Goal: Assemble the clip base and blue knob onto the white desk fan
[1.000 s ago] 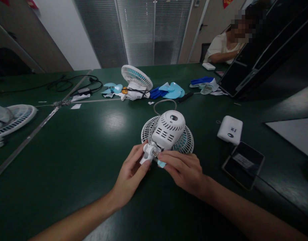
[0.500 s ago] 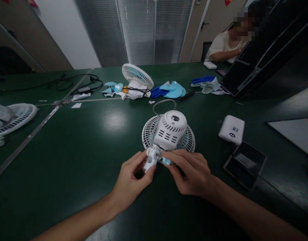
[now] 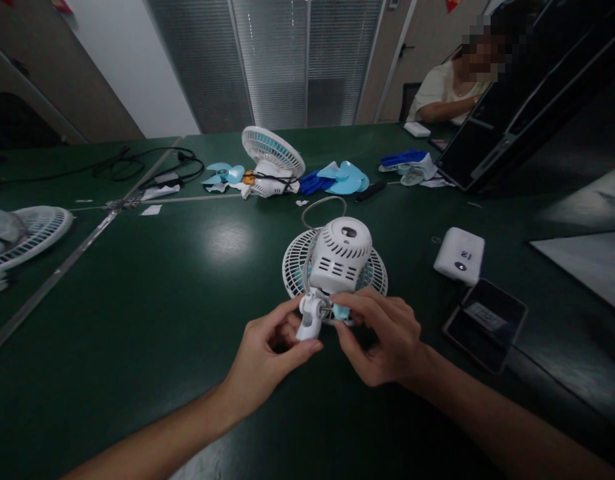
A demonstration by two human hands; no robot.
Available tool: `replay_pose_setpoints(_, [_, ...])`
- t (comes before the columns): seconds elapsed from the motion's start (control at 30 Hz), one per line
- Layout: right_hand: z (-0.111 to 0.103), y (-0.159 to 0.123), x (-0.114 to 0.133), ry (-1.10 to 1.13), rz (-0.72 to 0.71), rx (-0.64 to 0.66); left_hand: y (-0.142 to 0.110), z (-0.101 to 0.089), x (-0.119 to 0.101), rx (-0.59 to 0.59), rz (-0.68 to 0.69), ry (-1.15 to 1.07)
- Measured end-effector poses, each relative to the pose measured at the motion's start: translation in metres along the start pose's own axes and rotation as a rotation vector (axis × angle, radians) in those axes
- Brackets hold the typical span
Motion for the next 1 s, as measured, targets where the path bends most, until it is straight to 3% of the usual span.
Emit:
replay_pose_setpoints(0.13, [0.0,-0.002,0.001,0.001,-0.016,-0.023,0.0,0.003,0.002,0.028,-0.001,-0.002])
replay_pose_setpoints(0.53, [0.01,-0.009,-0.002,0.113,0.023,-0.039,-0.002,-0.002,-0.005,-0.044,0.069,0.027])
replay_pose_setpoints(0.83, [0.004,-0.01,-0.007,0.209,0.071,-0.114,-0.005,0.004,-0.005,0.038,0.089,0.04])
replay_pose_setpoints(1.0, [0.005,-0.01,-0.005,0.168,0.054,-0.12,-0.002,0.007,0.001,0.057,0.016,-0.03])
Point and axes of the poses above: each hand's wrist, its own y-axis towards the middle knuckle, its own z-axis out of the palm, x = y × z, the point moved 6 cm from there along y, towards the middle knuckle, and after that the axes turned 12 degrees about z, right-handed, at the moved point
